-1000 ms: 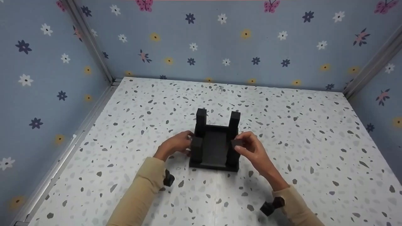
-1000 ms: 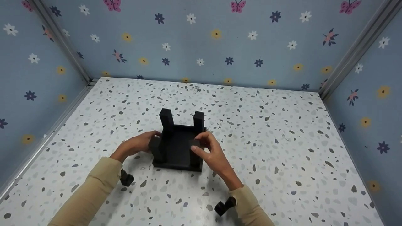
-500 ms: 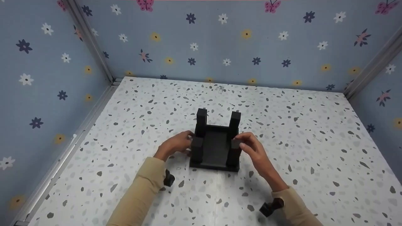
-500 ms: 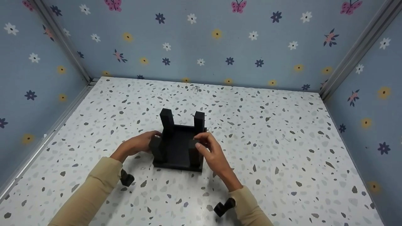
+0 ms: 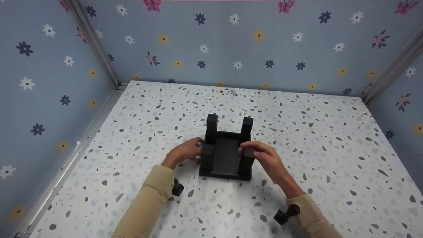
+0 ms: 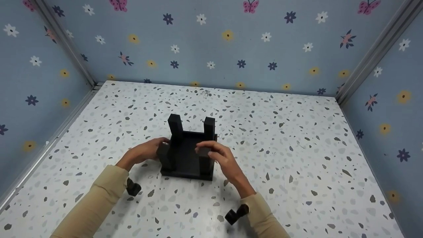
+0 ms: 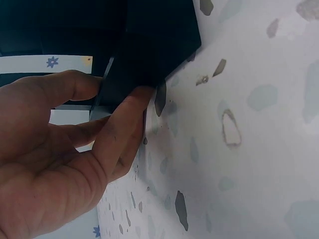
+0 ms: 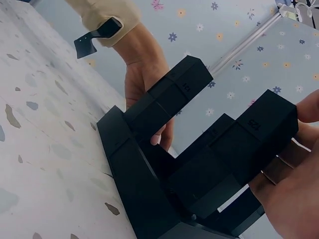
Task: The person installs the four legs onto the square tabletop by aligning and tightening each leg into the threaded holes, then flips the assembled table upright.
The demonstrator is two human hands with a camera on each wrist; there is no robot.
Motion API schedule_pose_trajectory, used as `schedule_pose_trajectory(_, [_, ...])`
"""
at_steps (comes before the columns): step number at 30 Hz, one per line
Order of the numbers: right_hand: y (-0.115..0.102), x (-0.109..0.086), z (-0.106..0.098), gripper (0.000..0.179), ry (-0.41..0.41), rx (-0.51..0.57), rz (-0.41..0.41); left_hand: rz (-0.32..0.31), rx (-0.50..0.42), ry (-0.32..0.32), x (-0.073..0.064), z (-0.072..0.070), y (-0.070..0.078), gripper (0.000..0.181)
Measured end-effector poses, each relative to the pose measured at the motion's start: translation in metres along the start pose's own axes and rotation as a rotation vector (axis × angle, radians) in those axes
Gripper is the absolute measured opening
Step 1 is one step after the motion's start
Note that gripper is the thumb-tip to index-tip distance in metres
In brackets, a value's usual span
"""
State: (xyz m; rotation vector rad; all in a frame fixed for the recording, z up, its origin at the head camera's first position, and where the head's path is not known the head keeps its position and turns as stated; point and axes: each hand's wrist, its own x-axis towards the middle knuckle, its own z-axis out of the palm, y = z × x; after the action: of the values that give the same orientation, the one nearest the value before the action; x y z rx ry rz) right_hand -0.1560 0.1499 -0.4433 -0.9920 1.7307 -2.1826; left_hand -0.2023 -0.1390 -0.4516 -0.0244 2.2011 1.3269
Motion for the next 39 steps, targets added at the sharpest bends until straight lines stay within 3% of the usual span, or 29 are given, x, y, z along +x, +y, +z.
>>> schedule_pose_trajectory(10, [-0.0011,-0.0041,0.0024,0.031,0.084,-0.077,0.066,-0.004,0.001,-0.003,-0.0009,0.0,0.0006,0.048])
schedule_pose_trajectory(19, [0.0006,-0.0026,0.0064,0.029,0.203,-0.217,0.121,-0.011,-0.002,-0.008,-0.001,-0.0004,0.002,0.05])
schedule_pose_trajectory(28, [0.0045,-0.0032,0.0097,0.032,0.277,-0.321,0.103,-0.014,0.015,-0.006,-0.0005,-0.0006,0.0018,0.052])
schedule_pose_trajectory(33, [0.0064,-0.0045,0.0088,0.026,0.279,-0.298,0.079,-0.015,0.022,-0.007,-0.0017,-0.0005,0.0025,0.053])
schedule_pose_trajectory(39, [0.0048,-0.0034,0.0063,0.027,0.226,-0.181,0.038,-0.016,0.005,-0.008,-0.0015,-0.0008,0.0004,0.052])
